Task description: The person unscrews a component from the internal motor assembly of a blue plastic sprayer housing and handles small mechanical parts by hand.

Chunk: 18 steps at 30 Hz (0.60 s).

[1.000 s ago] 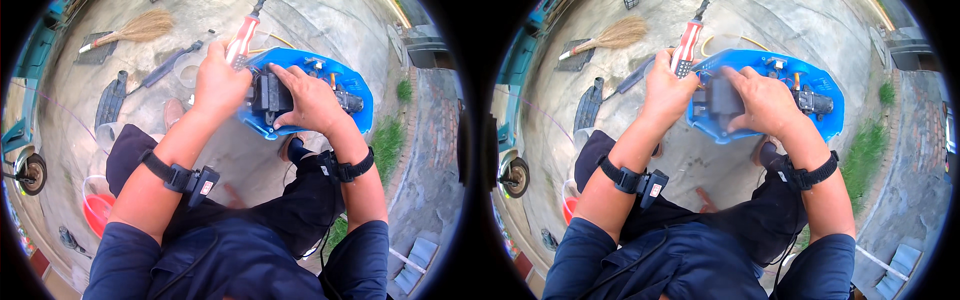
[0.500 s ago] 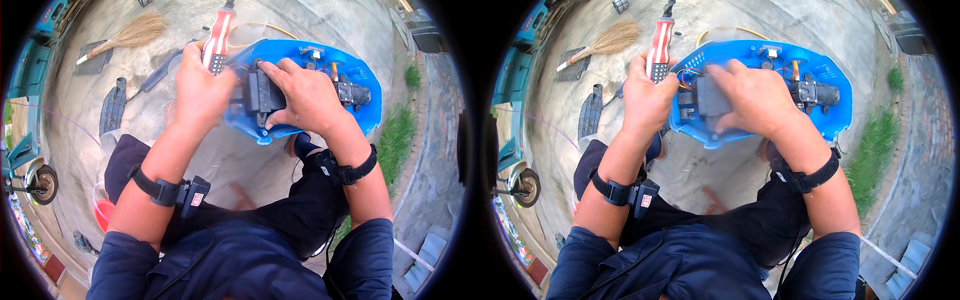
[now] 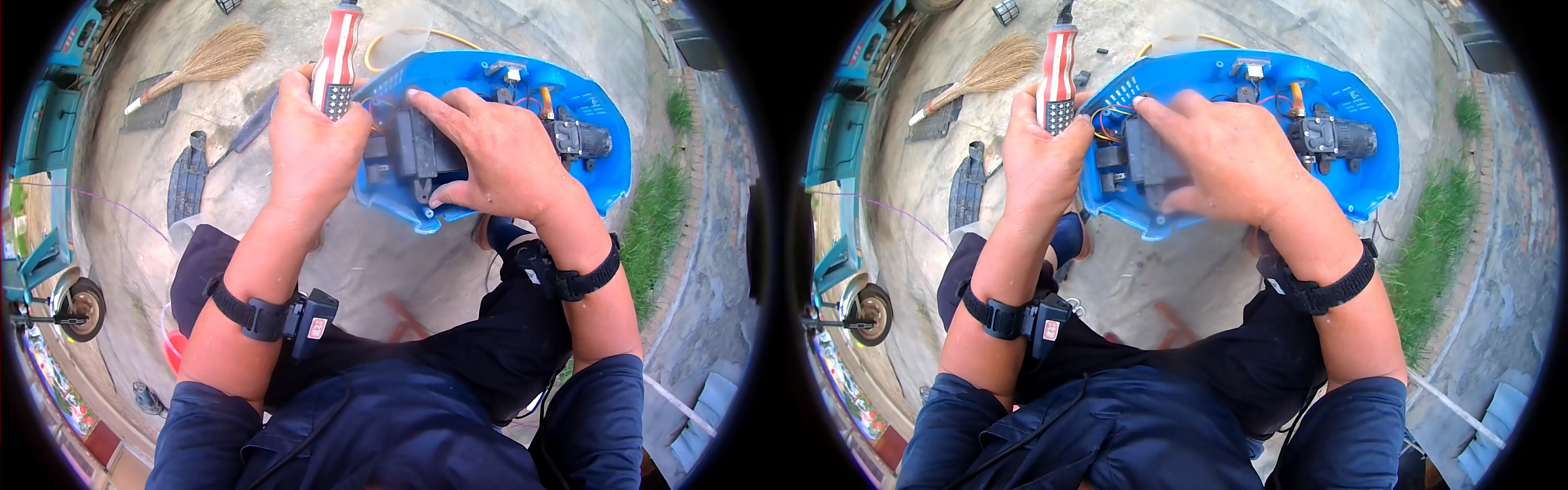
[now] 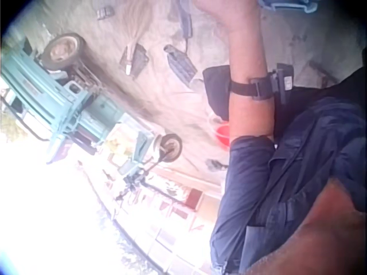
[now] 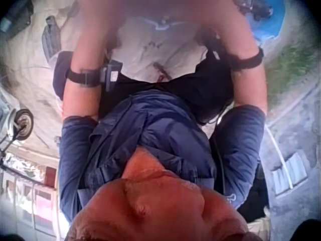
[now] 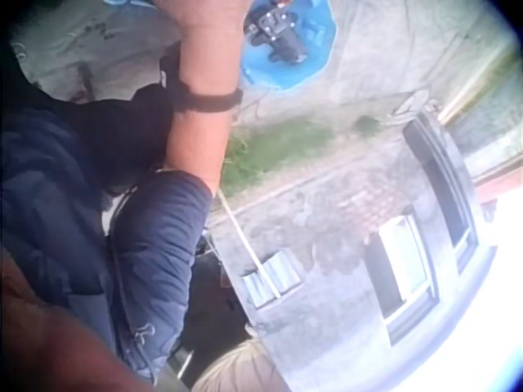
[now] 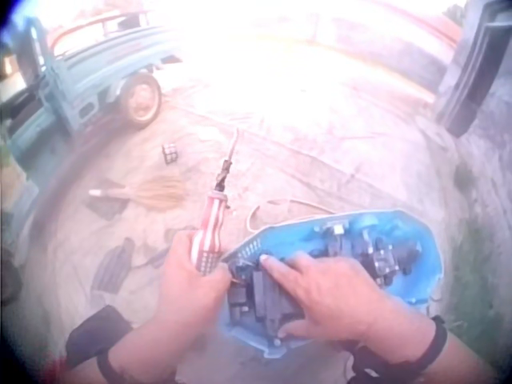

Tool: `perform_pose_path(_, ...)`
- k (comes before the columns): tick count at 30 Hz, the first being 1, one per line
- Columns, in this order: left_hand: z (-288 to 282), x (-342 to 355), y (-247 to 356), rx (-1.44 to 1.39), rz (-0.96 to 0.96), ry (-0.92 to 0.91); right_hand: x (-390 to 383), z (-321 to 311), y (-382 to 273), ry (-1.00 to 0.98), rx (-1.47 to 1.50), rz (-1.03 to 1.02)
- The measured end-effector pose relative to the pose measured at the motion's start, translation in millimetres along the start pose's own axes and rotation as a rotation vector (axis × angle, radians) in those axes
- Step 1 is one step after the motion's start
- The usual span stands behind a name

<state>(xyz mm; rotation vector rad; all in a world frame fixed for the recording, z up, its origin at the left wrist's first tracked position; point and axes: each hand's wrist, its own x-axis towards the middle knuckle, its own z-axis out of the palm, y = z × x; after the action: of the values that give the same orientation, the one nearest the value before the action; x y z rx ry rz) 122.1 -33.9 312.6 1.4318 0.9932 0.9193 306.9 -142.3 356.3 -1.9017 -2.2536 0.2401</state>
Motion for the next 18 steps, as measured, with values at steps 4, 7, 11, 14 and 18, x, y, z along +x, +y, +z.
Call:
perform_pose_path(4,1.4,-0.3,2.9,0.016,-0.021,0.009,0.0,1.1,0.4,0.01,-0.006,-0.029)
perform_pose_path(7,0.8,-0.3,1.7,0.039,-0.01,0.009,-1.4,4.4,0.7,0.027,-0.029,-0.052)
perform_pose_path(11,-0.8,-0.1,1.8,0.027,-0.019,-0.018,-3.6,7.7,2.8,0.08,-0.044,-0.083)
perform_pose_path(14,-0.1,-0.5,1.1,0.028,0.008,-0.005,-3.8,9.1,3.7,0.097,-0.04,-0.087)
perform_pose_path(18,0.3,0.1,5.3,0.07,0.009,-0.004,-4.1,9.7,4.0,0.115,-0.043,-0.072)
